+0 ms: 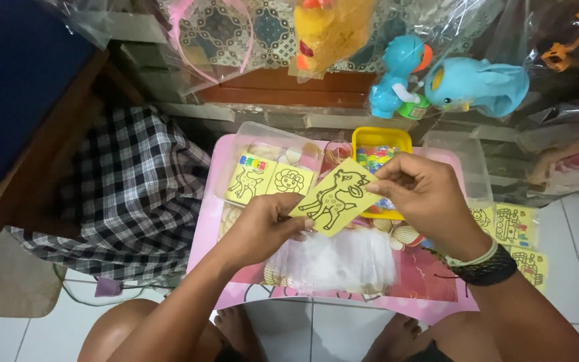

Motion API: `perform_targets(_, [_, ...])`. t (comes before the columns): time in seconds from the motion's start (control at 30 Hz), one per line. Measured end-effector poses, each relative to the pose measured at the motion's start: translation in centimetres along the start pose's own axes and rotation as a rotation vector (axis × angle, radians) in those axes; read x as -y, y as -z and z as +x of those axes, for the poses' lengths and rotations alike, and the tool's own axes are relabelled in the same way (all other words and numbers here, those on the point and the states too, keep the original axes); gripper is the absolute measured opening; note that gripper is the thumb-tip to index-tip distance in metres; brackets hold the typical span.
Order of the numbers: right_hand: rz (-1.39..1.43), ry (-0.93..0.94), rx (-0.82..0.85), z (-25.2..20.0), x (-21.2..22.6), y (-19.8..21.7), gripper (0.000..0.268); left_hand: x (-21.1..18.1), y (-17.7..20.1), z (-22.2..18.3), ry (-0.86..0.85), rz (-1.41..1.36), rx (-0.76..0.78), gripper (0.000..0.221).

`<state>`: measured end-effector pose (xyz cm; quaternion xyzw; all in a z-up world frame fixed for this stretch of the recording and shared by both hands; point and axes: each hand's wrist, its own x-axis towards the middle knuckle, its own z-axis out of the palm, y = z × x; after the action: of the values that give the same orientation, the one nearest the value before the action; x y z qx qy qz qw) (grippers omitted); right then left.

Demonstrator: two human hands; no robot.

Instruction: Preparing sand art kits by placing paper templates into small plastic bags on a low table.

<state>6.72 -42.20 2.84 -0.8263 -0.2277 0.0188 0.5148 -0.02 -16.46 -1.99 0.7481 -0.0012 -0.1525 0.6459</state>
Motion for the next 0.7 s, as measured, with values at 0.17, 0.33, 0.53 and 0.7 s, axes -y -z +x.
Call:
perform_targets(0.17, [-0.022,0.043,0.022,-0.5,0.5,-1.1,0.004,0.3,-0.3,0.0,-0.031,0.058,-0.048,0.024])
perform_targets(0.33, [-0.125,0.161,0.007,-0.7,0.7,-2.1,0.005,-0.9,-1.0,-0.7,-0.091,0.099,-0.099,0.014])
perform_targets(0.53, [-0.220,0.414,-0.094,-1.0,0.0,-3.6,0.011,-0.8,-1.4,-0.8,-0.095,-0.024,-0.140,0.012])
perform_targets(0.7, [-0.234,0.362,0.001,-1.6,0.4,-4.6,0.013,-0.7,-1.2,-0.9,-0.089,-0.034,-0.168,0.015])
